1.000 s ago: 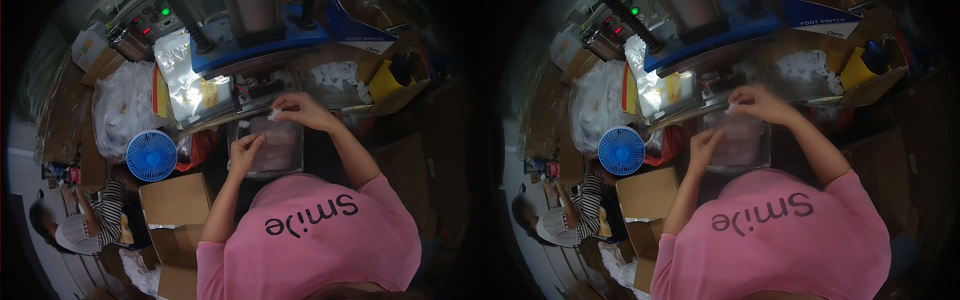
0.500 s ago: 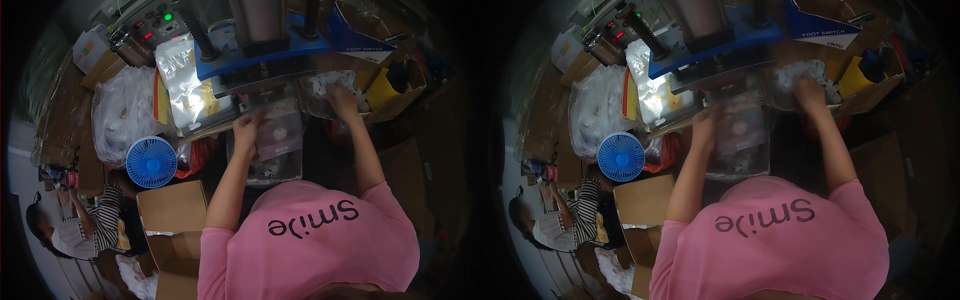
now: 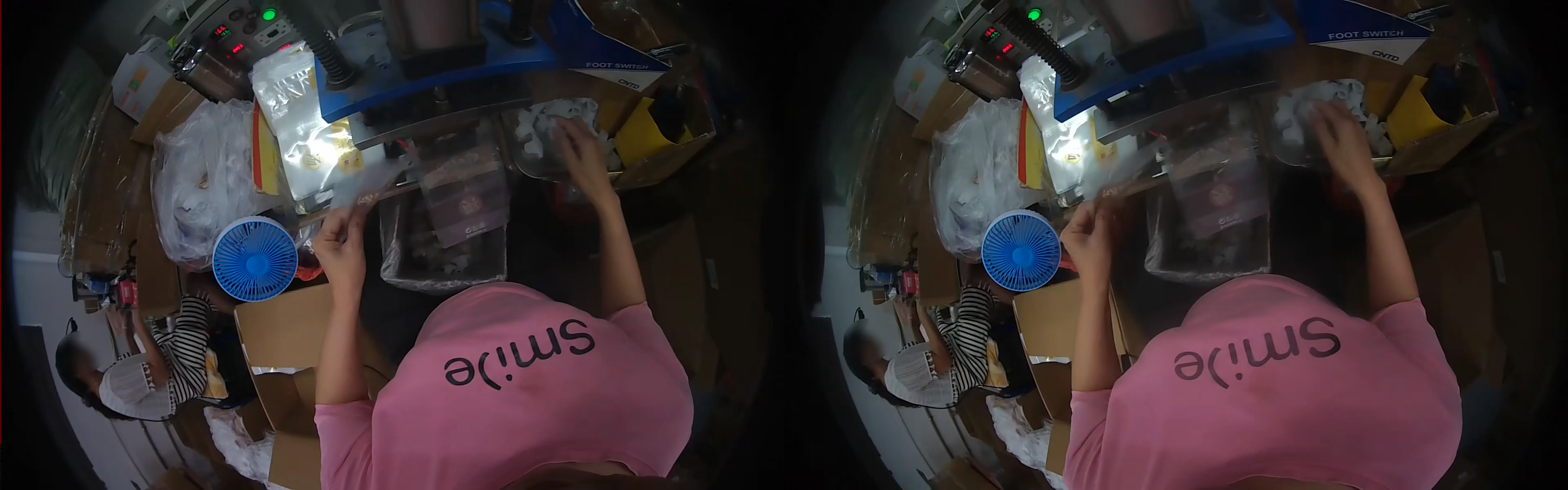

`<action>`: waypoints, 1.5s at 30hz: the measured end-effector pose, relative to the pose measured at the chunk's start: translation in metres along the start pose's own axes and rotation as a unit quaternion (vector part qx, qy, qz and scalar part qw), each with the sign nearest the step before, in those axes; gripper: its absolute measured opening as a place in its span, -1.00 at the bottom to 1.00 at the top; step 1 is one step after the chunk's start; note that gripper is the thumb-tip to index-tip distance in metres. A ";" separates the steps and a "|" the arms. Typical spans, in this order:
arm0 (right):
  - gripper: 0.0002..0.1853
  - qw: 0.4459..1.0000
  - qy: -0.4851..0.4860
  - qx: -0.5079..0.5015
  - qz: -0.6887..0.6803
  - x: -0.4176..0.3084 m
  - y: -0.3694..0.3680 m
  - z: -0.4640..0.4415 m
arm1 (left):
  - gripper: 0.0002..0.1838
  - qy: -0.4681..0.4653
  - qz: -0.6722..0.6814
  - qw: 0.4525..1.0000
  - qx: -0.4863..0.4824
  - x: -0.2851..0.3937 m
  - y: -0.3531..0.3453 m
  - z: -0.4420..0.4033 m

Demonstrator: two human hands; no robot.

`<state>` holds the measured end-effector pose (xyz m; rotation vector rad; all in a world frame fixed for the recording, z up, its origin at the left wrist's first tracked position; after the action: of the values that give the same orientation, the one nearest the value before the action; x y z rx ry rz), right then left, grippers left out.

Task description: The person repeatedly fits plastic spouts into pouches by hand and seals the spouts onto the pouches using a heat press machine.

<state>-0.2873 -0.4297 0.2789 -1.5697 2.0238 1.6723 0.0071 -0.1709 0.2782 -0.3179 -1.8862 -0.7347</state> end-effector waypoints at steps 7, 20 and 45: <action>-0.80 0.956 0.248 -0.157 -0.012 -0.095 -0.025 -0.003 | -0.85 0.029 -0.003 0.990 -0.135 -0.020 -0.057 0.038; -0.78 0.946 0.203 -0.253 -0.021 -0.076 -0.027 -0.013 | -0.80 -0.016 -0.026 0.976 -0.217 -0.013 -0.087 0.030; -0.68 0.994 -0.010 -0.110 0.010 -0.071 -0.008 -0.027 | -0.74 0.260 0.249 0.913 -0.195 0.007 -0.106 0.008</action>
<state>-0.2345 -0.4050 0.3280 -1.5928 1.9059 1.9691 -0.0577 -0.2490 0.2461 -0.7448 -1.0799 -0.7445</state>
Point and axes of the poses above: each hand's wrist, its own z-axis away from the middle knuckle, its own y-axis out of the back of the hand, x = y × z, the point moved 1 cm from there along -z, towards the middle knuckle, and after that the axes turned 3 degrees about y, right-handed, at the moved point
